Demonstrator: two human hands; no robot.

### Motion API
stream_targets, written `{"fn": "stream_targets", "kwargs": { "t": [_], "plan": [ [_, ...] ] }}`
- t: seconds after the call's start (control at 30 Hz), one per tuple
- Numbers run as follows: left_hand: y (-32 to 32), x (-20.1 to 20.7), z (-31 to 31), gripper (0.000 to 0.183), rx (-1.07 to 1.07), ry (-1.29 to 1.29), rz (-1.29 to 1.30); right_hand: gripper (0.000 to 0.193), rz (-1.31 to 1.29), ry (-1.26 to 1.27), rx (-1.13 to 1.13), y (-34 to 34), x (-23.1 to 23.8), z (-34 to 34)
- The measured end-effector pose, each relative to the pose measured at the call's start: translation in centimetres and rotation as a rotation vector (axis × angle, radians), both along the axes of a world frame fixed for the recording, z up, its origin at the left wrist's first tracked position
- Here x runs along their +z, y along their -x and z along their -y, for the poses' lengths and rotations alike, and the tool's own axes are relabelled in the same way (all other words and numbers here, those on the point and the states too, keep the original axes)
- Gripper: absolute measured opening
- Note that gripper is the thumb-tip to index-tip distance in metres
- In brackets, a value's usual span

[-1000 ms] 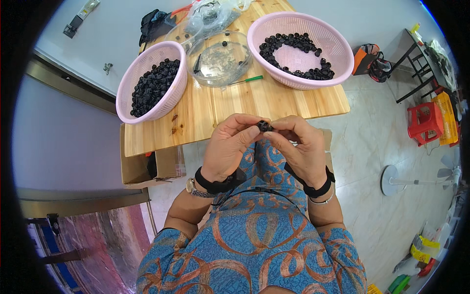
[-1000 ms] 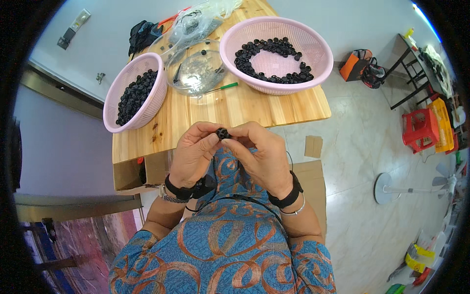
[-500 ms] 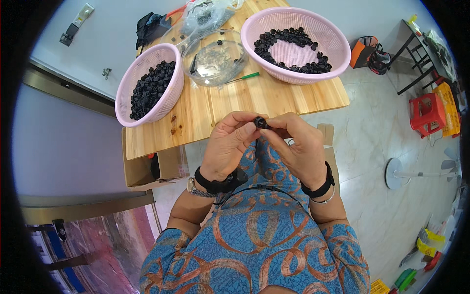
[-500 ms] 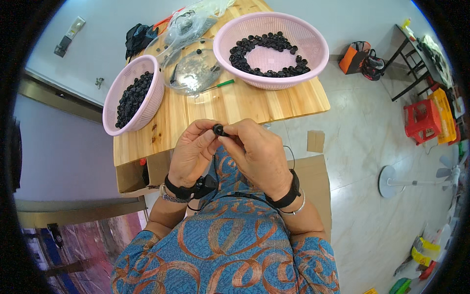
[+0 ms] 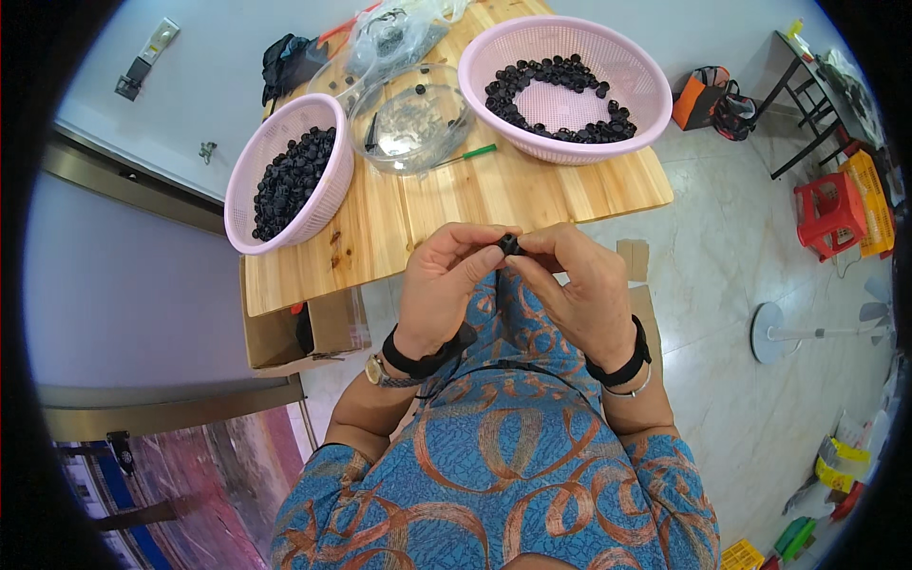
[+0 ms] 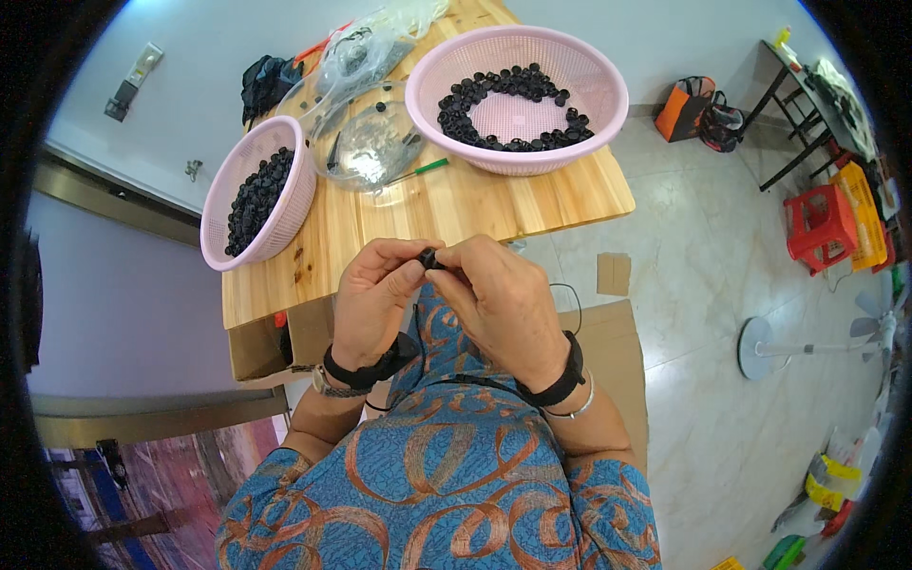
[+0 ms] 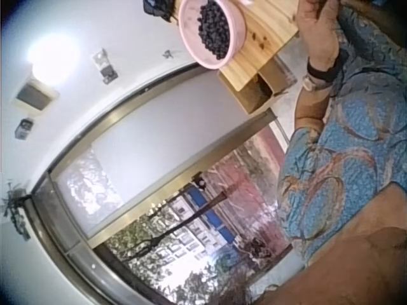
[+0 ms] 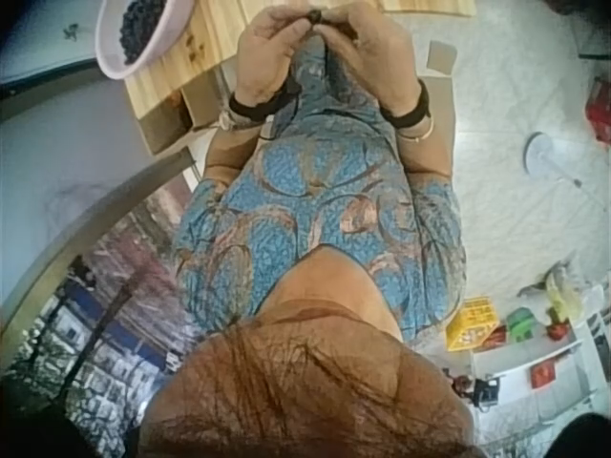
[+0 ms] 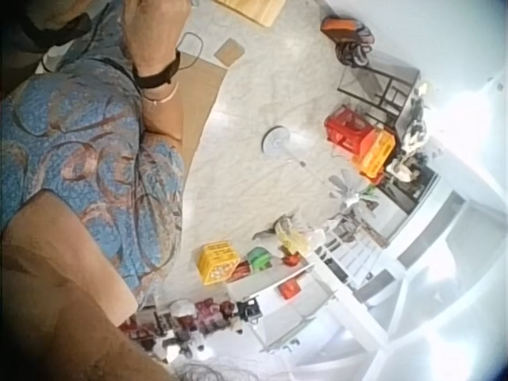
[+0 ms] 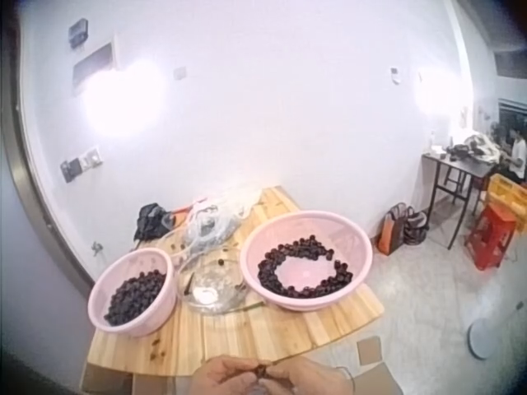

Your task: Inspecting and sorting small black components into baskets on a wooden table.

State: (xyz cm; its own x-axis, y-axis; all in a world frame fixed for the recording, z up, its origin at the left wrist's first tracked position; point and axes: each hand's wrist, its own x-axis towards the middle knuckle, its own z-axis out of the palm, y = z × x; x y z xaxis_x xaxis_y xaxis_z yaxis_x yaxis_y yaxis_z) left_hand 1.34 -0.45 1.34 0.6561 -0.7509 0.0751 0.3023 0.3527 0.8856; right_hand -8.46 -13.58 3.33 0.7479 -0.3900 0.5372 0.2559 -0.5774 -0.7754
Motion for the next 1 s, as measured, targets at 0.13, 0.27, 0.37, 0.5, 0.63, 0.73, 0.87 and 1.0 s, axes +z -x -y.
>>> {"fn": "stream_targets", "kwargs": {
  "t": [0.13, 0.27, 0.37, 0.5, 0.63, 0.73, 0.87, 1.0],
  "plan": [
    [0.1, 0.3, 0.0, 0.018, 0.031, -0.024, 0.073, 0.016, -0.01, 0.003, 0.009, 0.1, 0.0, 0.1],
    [0.1, 0.3, -0.1, 0.018, 0.062, -0.08, 0.185, 0.016, -0.026, 0.041, 0.012, 0.1, 0.0, 0.1],
    [-0.1, 0.2, -0.5, 0.018, 0.046, -0.124, 0.188, 0.015, -0.009, 0.063, 0.048, 0.1, -0.2, 0.1],
    [-0.4, 1.2, -1.1, 0.017, -0.039, -0.193, 0.221, 0.017, -0.03, 0.176, 0.13, 0.0, 0.3, 1.1],
    [-1.0, 1.1, -1.5, 0.017, -0.106, -0.233, 0.185, 0.023, -0.184, 0.133, 0.296, -0.3, 1.2, 2.0],
    [-1.1, 0.6, -1.9, 0.016, -0.184, -0.274, 0.068, 0.029, -0.231, 0.209, 0.35, -0.5, 2.0, 2.6],
    [-0.7, 0.4, -2.0, 0.011, -0.241, -0.186, -0.153, 0.028, -0.264, 0.303, 0.479, -1.0, 2.3, 3.2],
    [-0.5, 0.0, -2.4, 0.009, -0.346, -0.109, -0.354, 0.025, -0.255, 0.408, 0.607, -1.6, 2.0, 3.7]
  ]
}}
